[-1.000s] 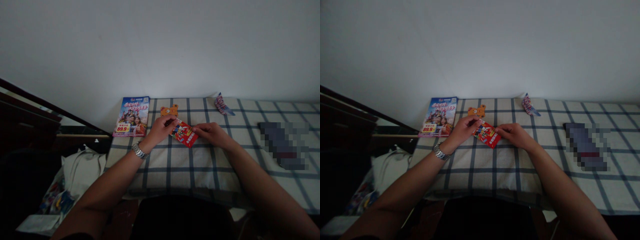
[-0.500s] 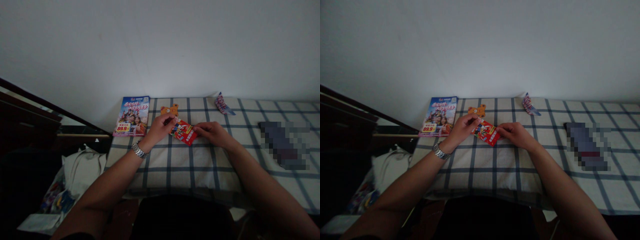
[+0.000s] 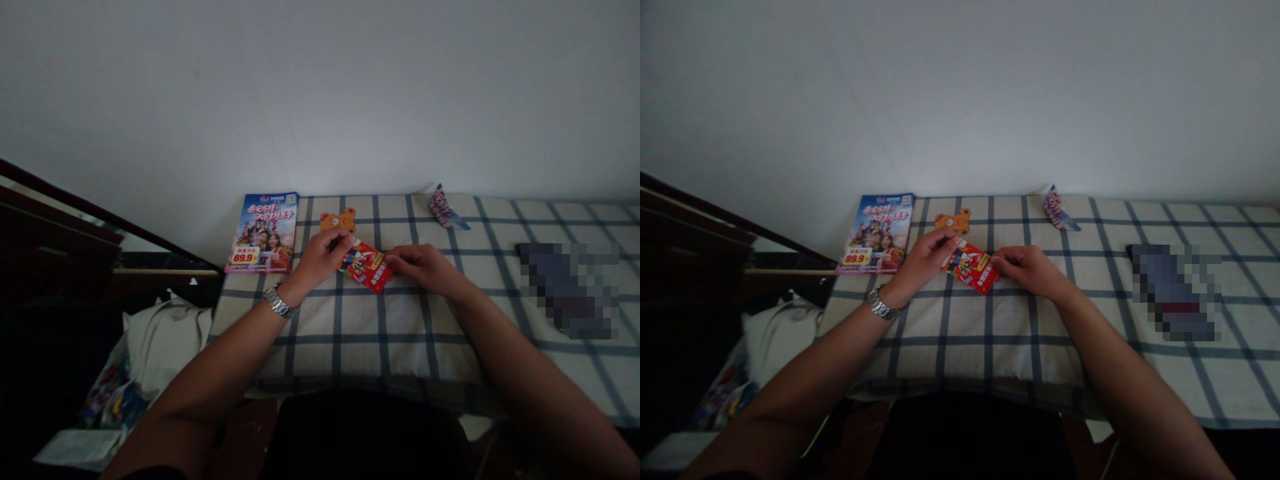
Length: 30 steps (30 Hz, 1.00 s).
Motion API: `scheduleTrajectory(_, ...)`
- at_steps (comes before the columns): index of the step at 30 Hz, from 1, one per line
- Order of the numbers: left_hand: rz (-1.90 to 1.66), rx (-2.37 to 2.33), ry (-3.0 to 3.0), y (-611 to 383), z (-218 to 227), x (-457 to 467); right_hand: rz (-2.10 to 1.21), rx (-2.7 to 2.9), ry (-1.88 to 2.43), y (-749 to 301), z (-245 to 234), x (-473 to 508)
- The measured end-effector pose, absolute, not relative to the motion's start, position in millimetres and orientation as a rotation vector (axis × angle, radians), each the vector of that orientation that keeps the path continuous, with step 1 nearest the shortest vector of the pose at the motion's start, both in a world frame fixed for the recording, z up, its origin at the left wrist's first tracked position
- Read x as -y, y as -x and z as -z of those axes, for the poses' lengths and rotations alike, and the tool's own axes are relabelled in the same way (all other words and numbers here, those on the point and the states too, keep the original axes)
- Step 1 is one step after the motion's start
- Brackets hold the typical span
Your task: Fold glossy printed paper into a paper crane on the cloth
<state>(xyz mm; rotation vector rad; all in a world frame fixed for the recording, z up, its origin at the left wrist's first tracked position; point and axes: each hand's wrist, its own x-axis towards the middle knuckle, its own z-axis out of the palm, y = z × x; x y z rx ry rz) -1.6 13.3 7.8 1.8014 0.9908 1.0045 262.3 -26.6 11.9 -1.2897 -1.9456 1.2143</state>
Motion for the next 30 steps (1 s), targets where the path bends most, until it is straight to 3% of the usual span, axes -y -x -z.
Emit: scheduleTrajectory(30, -0.913, -0.847, -1.746, -9, 0, -6, -1.117, 1.81, 1.25, -248, -4, 31)
